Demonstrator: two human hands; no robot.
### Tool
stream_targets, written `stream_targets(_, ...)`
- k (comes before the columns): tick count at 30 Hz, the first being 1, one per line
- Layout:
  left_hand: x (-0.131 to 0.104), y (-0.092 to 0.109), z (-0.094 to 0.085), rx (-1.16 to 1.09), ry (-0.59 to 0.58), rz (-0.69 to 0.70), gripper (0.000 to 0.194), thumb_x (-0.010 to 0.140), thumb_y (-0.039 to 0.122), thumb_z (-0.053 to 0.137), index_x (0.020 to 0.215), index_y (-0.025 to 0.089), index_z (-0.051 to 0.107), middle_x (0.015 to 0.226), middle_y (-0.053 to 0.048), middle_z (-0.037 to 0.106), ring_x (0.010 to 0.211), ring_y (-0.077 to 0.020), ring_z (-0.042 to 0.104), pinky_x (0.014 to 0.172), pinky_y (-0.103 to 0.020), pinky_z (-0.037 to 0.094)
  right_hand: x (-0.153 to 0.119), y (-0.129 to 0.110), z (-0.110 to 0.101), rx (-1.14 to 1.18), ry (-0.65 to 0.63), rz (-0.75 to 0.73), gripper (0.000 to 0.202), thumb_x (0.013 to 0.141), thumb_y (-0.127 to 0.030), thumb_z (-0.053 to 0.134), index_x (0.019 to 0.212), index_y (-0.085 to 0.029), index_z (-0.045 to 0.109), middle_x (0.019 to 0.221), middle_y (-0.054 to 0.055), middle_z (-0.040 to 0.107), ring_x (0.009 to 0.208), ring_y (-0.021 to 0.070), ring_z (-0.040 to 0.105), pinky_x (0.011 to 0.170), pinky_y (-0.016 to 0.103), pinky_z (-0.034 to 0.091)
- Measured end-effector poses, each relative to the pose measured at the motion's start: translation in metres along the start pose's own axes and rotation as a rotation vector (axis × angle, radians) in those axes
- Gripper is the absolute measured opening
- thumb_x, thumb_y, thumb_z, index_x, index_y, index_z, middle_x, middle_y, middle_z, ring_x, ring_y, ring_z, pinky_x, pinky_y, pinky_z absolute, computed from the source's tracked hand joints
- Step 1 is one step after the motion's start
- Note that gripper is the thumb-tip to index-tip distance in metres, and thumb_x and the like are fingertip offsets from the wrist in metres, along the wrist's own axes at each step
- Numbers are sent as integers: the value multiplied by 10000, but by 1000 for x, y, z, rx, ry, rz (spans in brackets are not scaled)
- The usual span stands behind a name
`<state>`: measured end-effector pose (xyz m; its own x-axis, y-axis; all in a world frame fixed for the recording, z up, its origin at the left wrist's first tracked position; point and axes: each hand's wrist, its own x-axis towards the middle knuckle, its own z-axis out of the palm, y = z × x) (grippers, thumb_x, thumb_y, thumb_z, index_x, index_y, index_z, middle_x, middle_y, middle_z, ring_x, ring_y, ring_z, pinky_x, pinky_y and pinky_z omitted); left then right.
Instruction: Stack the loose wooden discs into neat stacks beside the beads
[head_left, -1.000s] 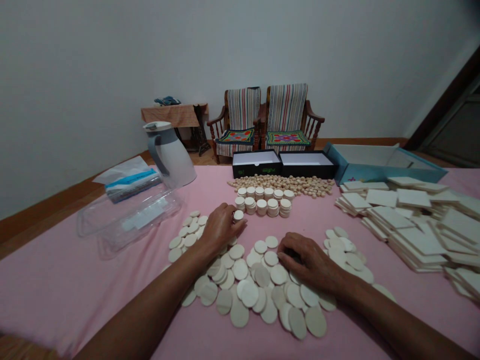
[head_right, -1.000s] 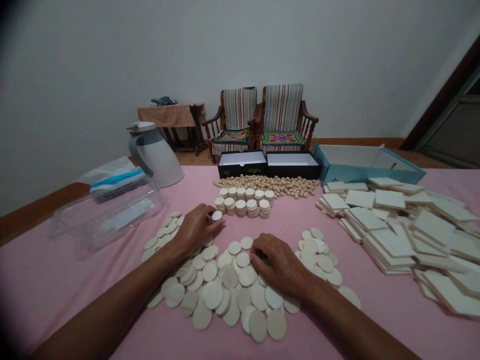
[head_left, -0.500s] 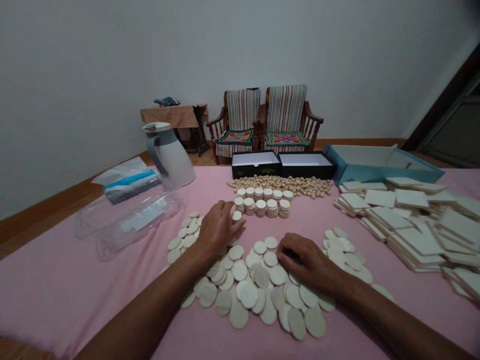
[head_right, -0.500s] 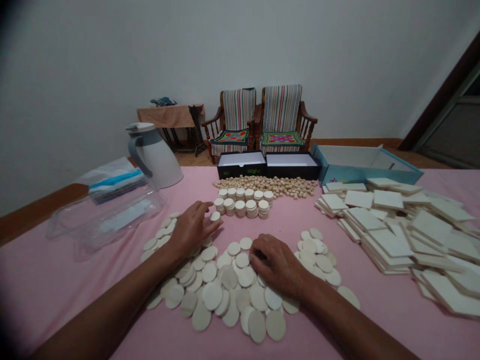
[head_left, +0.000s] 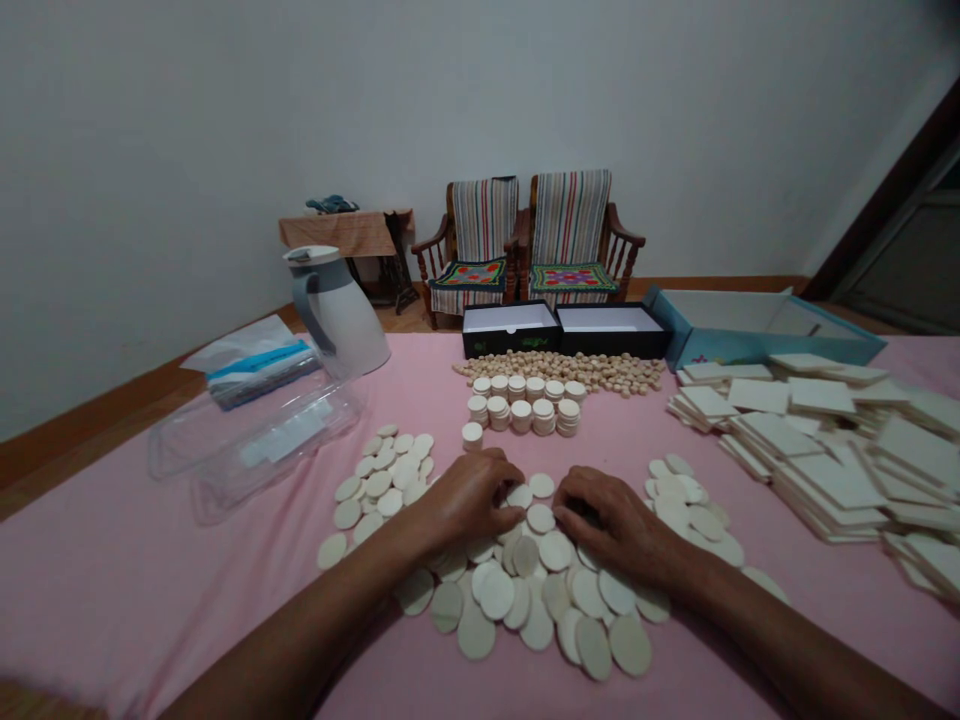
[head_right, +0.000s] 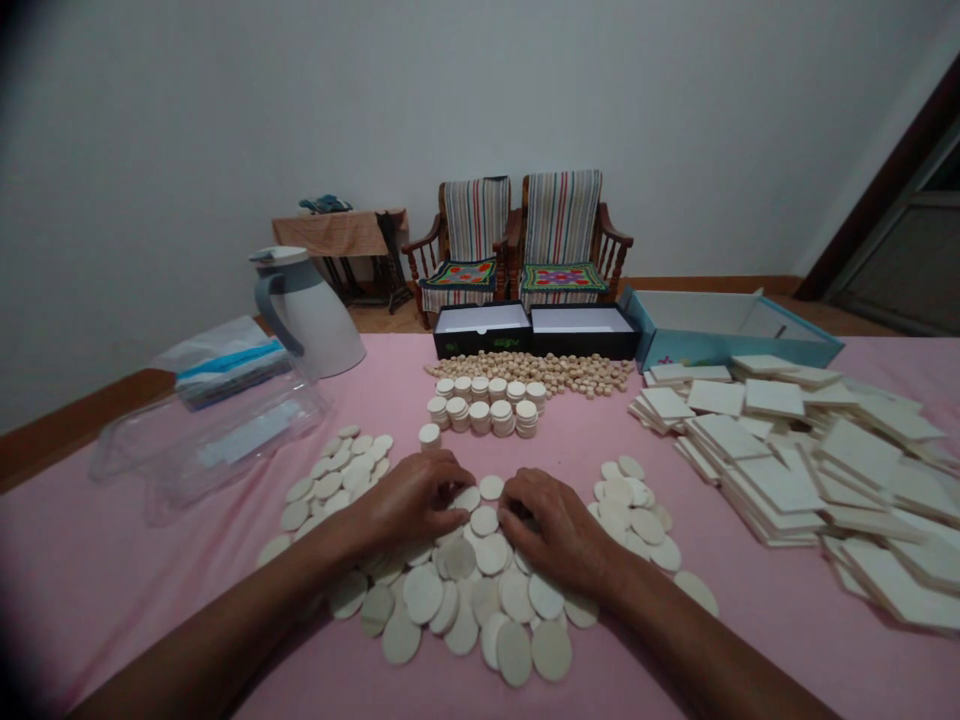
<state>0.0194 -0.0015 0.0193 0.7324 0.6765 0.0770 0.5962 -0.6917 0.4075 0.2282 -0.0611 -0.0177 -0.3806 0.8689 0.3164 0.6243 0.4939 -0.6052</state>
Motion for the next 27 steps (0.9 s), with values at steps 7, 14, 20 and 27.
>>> stream_targets(7, 1, 3, -3, 29, -3, -18, 143, 665, 181, 644, 802, 183, 683, 714, -22, 602, 624, -138, 530, 563, -236, 362, 0, -1, -1, 5, -12, 16, 83, 856, -153, 495, 794, -182, 540, 777, 13, 556, 747, 148, 499, 675, 280, 375)
stream_targets(14, 2, -26, -19, 31, 461, -150, 268, 704, 151, 608, 966, 174, 659, 818, -24, 618, 682, -124, 558, 624, -227, 419, -1, 0, 0, 10, -24, 7, 102, 869, -161, 483, 784, -182, 535, 768, 13, 549, 738, 147, 492, 662, 276, 361)
stream_targets(20, 6, -49, -15, 91, 537, -286, 182, 742, 200, 610, 906, 157, 676, 798, -36, 613, 667, -131, 563, 618, -240, 427, -1, 0, -1, 16, -23, 5, 96, 866, -150, 488, 789, -181, 536, 767, 10, 545, 738, 144, 487, 666, 275, 360)
stream_targets(27, 10, -51, -9, 131, 506, -311, 189, 713, 206, 650, 893, 151, 671, 786, -36, 618, 676, -144, 564, 630, -250, 417, -1, 1, 0, 11, -18, -14, 106, 877, -165, 479, 790, -180, 538, 764, 14, 547, 734, 146, 482, 663, 279, 358)
